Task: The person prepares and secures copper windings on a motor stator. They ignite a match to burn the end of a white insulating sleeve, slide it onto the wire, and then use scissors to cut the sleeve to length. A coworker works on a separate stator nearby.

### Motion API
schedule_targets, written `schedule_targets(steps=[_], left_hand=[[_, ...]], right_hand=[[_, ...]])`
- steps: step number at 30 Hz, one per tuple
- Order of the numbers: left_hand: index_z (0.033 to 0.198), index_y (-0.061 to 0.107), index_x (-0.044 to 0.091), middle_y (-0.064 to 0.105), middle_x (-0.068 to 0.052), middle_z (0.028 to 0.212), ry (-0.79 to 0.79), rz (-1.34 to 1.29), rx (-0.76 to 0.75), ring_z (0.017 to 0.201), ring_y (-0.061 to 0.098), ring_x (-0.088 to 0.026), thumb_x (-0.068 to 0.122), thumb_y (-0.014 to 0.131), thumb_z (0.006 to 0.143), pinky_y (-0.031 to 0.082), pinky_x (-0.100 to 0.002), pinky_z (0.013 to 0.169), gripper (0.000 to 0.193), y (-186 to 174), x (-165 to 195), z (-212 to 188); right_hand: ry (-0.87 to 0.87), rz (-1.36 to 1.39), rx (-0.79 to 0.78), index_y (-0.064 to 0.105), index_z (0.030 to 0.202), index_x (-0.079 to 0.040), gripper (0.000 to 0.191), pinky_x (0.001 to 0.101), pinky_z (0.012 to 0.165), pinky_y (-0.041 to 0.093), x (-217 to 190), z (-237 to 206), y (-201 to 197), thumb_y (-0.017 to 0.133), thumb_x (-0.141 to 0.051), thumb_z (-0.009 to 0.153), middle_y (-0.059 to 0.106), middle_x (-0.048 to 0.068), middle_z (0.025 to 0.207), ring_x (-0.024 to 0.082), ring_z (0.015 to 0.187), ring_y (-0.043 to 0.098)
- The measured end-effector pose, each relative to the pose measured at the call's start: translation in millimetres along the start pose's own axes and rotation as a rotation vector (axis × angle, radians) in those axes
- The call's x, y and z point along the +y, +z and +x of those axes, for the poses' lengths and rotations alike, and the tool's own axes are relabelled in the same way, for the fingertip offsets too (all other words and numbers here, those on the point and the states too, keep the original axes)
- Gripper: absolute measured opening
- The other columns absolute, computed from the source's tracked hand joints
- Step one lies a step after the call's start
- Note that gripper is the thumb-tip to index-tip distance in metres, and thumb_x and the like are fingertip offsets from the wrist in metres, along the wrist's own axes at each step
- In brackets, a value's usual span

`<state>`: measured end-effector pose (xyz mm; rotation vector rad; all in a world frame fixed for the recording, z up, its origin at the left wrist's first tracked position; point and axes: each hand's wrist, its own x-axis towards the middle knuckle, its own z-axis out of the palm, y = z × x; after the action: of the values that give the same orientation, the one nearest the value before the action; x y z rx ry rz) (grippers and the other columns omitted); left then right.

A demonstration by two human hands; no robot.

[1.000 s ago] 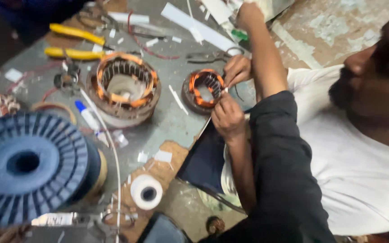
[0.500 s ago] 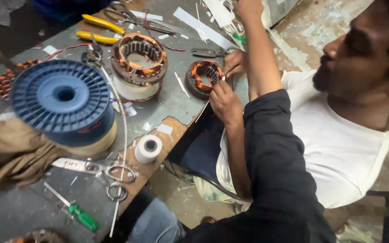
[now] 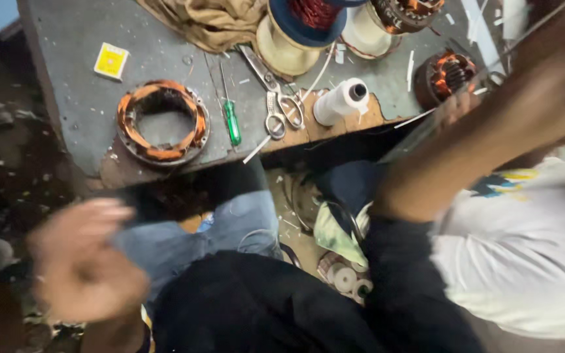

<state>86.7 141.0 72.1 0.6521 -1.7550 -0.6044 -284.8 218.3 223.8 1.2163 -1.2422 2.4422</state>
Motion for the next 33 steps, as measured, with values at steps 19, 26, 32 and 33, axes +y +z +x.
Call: schedule_targets(steps=[19, 26, 32, 33], left_hand=[[0.104, 0.075, 0.007, 0.075, -0.014, 0.088, -0.463, -0.107, -0.827, 0.080, 0.072, -0.032, 0.015, 0.068, 0.092, 0.055, -0.040, 0.067, 0.016, 17, 0, -57], [0.108, 0.076, 0.010, 0.077, -0.011, 0.101, -0.436, 0.046, -0.676, 0.084, 0.074, -0.030, 0.021, 0.071, 0.090, 0.057, -0.038, 0.072, 0.022, 5, -9, -25], [0.111, 0.075, 0.010, 0.076, -0.009, 0.107, -0.268, 0.139, -0.501, 0.094, 0.073, -0.024, 0.015, 0.073, 0.096, 0.057, -0.037, 0.084, 0.016, -6, -25, -8], [0.113, 0.075, 0.010, 0.075, -0.009, 0.107, -0.324, 0.190, -0.404, 0.096, 0.072, -0.024, 0.014, 0.076, 0.098, 0.057, -0.037, 0.085, 0.015, -9, -31, -5]], right_hand=[[-0.111, -0.674, -1.314, 0.065, 0.127, -0.014, 0.042, 0.0432, 0.085, 0.046, -21, -215, 6, 0.078, -0.023, 0.087, 0.062, 0.005, 0.095, 0.026, 0.094, 0.062], [0.061, -0.595, -1.228, 0.067, 0.124, -0.001, 0.049, 0.0403, 0.075, 0.051, 7, -227, -6, 0.083, -0.022, 0.082, 0.069, 0.011, 0.104, 0.031, 0.087, 0.065], [0.300, -0.549, -0.804, 0.073, 0.104, -0.003, 0.013, 0.0304, 0.083, 0.058, 32, -226, 12, 0.077, 0.000, 0.092, 0.076, 0.008, 0.102, 0.021, 0.091, 0.073], [0.345, -0.555, -0.766, 0.073, 0.102, -0.002, 0.012, 0.0297, 0.082, 0.057, 38, -225, 13, 0.077, 0.000, 0.092, 0.076, 0.009, 0.100, 0.020, 0.090, 0.072]])
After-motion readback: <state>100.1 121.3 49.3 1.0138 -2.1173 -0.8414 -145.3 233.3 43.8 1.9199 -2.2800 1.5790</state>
